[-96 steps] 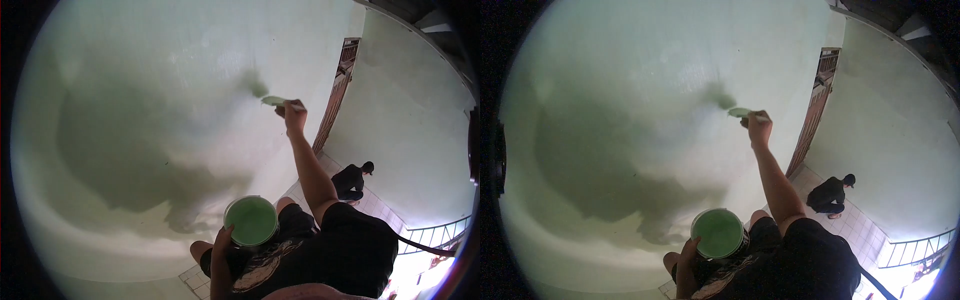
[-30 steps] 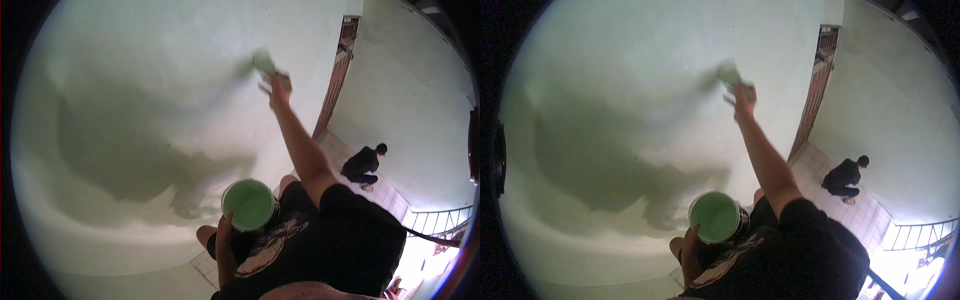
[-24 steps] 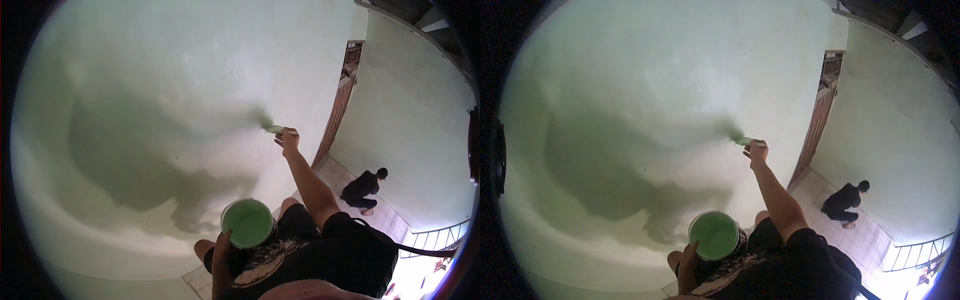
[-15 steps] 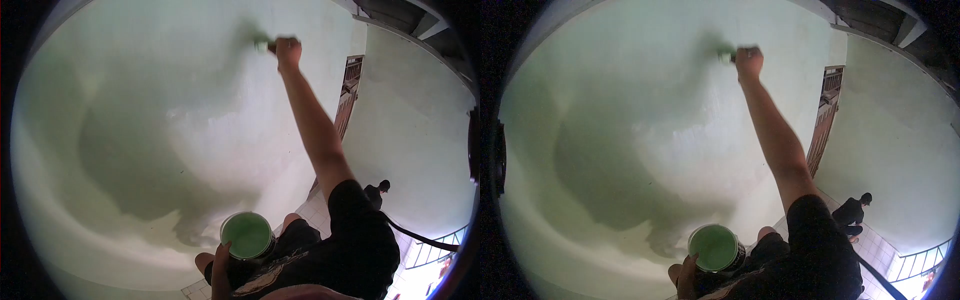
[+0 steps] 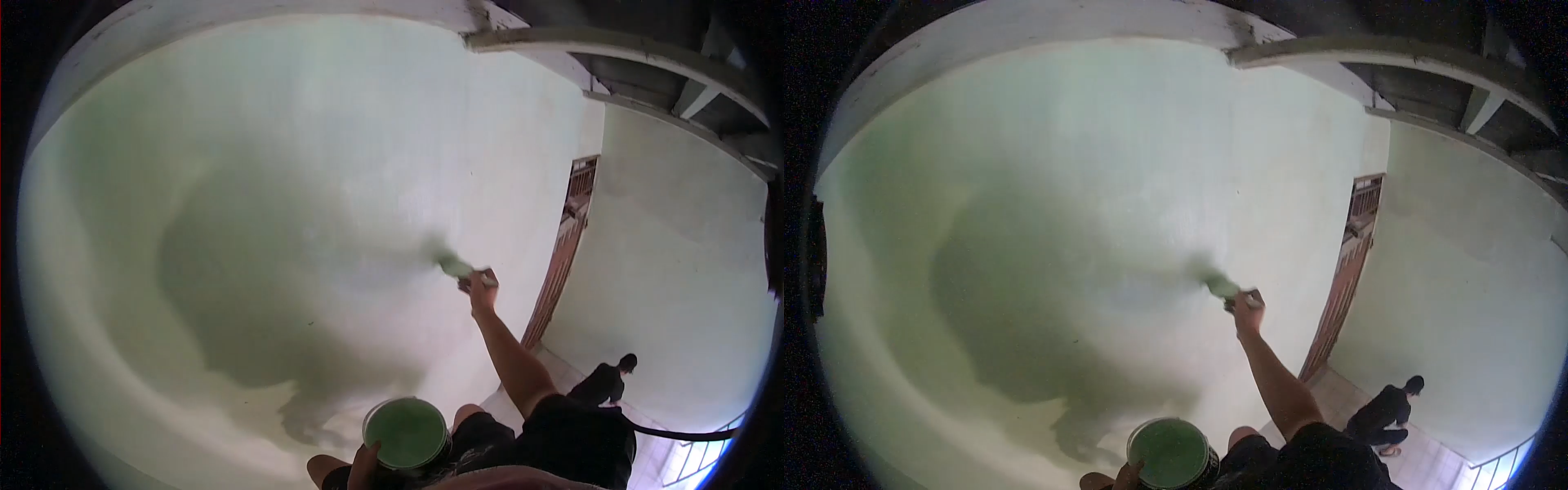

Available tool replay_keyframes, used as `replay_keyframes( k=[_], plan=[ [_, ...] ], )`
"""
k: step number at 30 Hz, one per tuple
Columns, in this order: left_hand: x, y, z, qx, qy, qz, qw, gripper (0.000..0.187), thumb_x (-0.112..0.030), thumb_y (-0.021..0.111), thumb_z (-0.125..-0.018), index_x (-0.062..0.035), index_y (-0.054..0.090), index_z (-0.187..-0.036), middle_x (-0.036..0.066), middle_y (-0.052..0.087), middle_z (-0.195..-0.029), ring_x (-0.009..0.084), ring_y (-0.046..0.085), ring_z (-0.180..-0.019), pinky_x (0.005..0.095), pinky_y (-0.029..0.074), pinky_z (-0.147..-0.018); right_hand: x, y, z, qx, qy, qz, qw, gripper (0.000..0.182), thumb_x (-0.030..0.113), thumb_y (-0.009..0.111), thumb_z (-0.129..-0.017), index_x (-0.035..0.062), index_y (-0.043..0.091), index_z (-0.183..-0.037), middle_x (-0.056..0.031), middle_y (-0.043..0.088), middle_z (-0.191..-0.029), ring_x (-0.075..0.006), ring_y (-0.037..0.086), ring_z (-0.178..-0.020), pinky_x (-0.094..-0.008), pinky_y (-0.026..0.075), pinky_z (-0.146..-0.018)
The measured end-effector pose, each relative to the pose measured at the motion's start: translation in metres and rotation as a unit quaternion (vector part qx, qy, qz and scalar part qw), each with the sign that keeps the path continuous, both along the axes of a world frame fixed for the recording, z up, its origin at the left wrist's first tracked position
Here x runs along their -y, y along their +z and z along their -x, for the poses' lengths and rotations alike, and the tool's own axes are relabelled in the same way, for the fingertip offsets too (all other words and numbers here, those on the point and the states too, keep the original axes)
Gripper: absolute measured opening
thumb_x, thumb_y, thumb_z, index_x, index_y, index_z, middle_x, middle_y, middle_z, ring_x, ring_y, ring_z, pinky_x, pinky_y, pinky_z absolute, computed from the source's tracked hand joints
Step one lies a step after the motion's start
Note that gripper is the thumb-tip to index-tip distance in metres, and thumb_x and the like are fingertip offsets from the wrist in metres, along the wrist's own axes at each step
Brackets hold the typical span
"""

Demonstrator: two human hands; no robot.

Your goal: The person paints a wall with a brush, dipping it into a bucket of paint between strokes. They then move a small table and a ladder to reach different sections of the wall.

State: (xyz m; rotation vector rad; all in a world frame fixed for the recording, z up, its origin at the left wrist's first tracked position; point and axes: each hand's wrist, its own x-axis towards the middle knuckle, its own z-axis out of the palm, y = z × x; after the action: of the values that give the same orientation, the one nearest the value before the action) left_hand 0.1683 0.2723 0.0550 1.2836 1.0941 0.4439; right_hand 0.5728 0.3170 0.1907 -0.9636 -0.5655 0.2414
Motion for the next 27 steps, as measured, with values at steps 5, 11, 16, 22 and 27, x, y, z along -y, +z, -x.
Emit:
replay_keyframes(
  k=[5, 11, 16, 22, 27],
  plan=[
    [-0.017, 0.005, -0.014, 0.021, 0.005, -0.002, 1.0, 0.047, -0.029, 0.051, -0.086, 0.0069, 0.047, -0.117, 0.02, 0.058, -0.107, 0.0294, 0.061, -0.088, 0.0366, 0.049, -0.075, 0.01, 0.1, -0.019, 0.037, -0.066, -0.077, 0.994, 0.012, 0.014, 0.055, -0.082, 0.0026, 0.05, -0.084, -0.0094, 0.058, -0.078, -0.0157, 0.059, -0.068, -0.0307, 0.052, -0.061],
    [-0.013, 0.004, -0.02, 0.038, 0.011, 0.001, 0.999, 0.047, -0.029, 0.051, -0.086, 0.007, 0.047, -0.117, 0.019, 0.058, -0.107, 0.0297, 0.061, -0.087, 0.0365, 0.049, -0.075, -0.005, 0.309, -0.015, 0.139, 0.01, -0.281, 0.95, 0.016, 0.015, 0.056, -0.085, 0.0044, 0.049, -0.096, -0.0116, 0.061, -0.094, -0.0221, 0.063, -0.082, -0.0335, 0.054, -0.07],
    [-0.002, 0.014, -0.013, 0.043, 0.026, 0.015, 0.999, 0.047, -0.029, 0.051, -0.086, 0.0071, 0.047, -0.117, 0.019, 0.058, -0.107, 0.0299, 0.061, -0.087, 0.0365, 0.049, -0.075, -0.05, 0.396, -0.008, 0.096, 0.072, -0.391, 0.913, 0.019, 0.01, 0.058, -0.084, 0.002, 0.048, -0.099, -0.0128, 0.058, -0.098, -0.0267, 0.062, -0.086, -0.0376, 0.055, -0.074],
    [0.0, 0.023, 0.002, 0.042, 0.045, 0.027, 0.998, 0.047, -0.029, 0.051, -0.086, 0.0071, 0.047, -0.116, 0.019, 0.058, -0.107, 0.0302, 0.062, -0.087, 0.0364, 0.049, -0.074, -0.08, 0.36, -0.005, 0.063, 0.028, -0.41, 0.91, 0.017, 0.007, 0.055, -0.083, 0.0003, 0.049, -0.098, -0.0142, 0.058, -0.096, -0.0277, 0.062, -0.082, -0.039, 0.056, -0.066],
    [0.033, -0.025, 0.021, 0.148, 0.064, 0.152, 0.975, 0.047, -0.028, 0.051, -0.087, 0.0069, 0.047, -0.117, 0.018, 0.058, -0.109, 0.0286, 0.06, -0.091, 0.0355, 0.048, -0.078, -0.044, 0.258, 0.006, 0.022, -0.02, -0.293, 0.956, 0.018, 0.01, 0.057, -0.082, -0.0003, 0.048, -0.094, -0.0158, 0.059, -0.093, -0.0279, 0.063, -0.082, -0.0385, 0.057, -0.066]
  ],
)
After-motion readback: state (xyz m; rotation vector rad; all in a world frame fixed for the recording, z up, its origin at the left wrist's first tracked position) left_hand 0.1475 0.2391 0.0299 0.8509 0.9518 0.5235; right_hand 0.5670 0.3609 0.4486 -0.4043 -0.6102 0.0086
